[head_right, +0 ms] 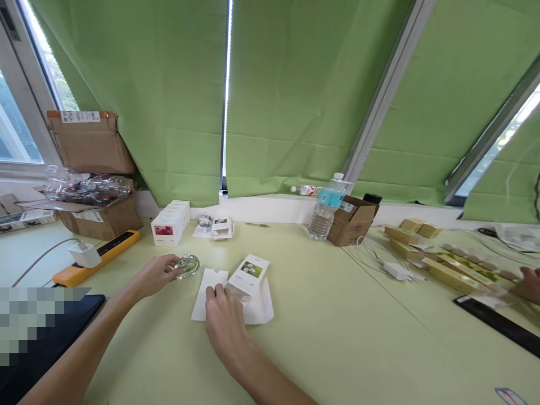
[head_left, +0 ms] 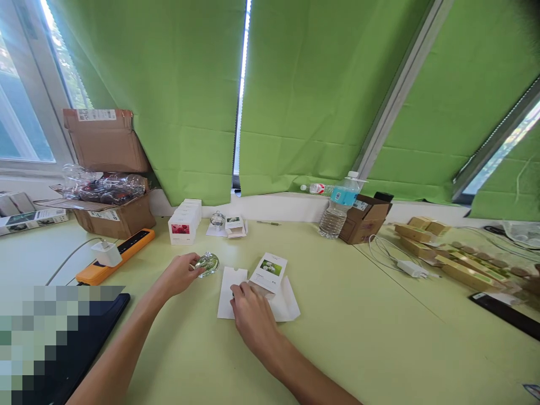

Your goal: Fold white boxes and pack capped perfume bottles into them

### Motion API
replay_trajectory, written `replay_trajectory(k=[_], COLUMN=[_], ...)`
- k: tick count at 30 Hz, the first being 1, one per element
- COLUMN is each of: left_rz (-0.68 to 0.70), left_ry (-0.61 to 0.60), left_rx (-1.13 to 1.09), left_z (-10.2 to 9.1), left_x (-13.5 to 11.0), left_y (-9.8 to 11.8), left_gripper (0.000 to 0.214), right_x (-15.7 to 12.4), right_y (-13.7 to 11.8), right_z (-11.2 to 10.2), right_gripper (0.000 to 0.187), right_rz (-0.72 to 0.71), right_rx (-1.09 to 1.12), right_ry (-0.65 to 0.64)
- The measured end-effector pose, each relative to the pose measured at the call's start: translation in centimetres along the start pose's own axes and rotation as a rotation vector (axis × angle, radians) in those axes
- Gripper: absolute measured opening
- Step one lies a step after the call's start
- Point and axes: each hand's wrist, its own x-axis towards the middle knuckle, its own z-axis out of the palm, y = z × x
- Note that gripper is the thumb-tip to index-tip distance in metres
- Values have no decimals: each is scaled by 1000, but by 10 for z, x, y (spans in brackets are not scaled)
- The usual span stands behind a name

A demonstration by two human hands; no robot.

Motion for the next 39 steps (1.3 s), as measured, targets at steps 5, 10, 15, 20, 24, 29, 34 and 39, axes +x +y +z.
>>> replay_trajectory(k=[5,10,15,20,24,29,34,39], left_rz=[16,45,71,60,57,57,64,82], left_ry=[20,37,57,80,87,81,73,66], left_rx=[12,29,64,113,164,216,254,268], left_z=[0,0,0,1,2,0,-2,-2], left_x=[3,5,5,6,8,9,8,7], left_y=[-7,-10,-12,-16,-19,-20,-18,-17], left_gripper=[35,31,30,30,29,31,31,36], right_x=[2,4,15,27,37,50,55,48], right_y=[-4,-11,-15,-19,-25,-34,-39,-31], right_z=[2,4,11,15,19,23,26,20], right_gripper=[21,28,21,18,15,16,21,35], right_rz=[-95,-187,-240,-263,-272,-293,-274,-285], right_rx=[146,312,341,287,242,202,258,403], right_ry=[20,36,17,26,50,80,72,134])
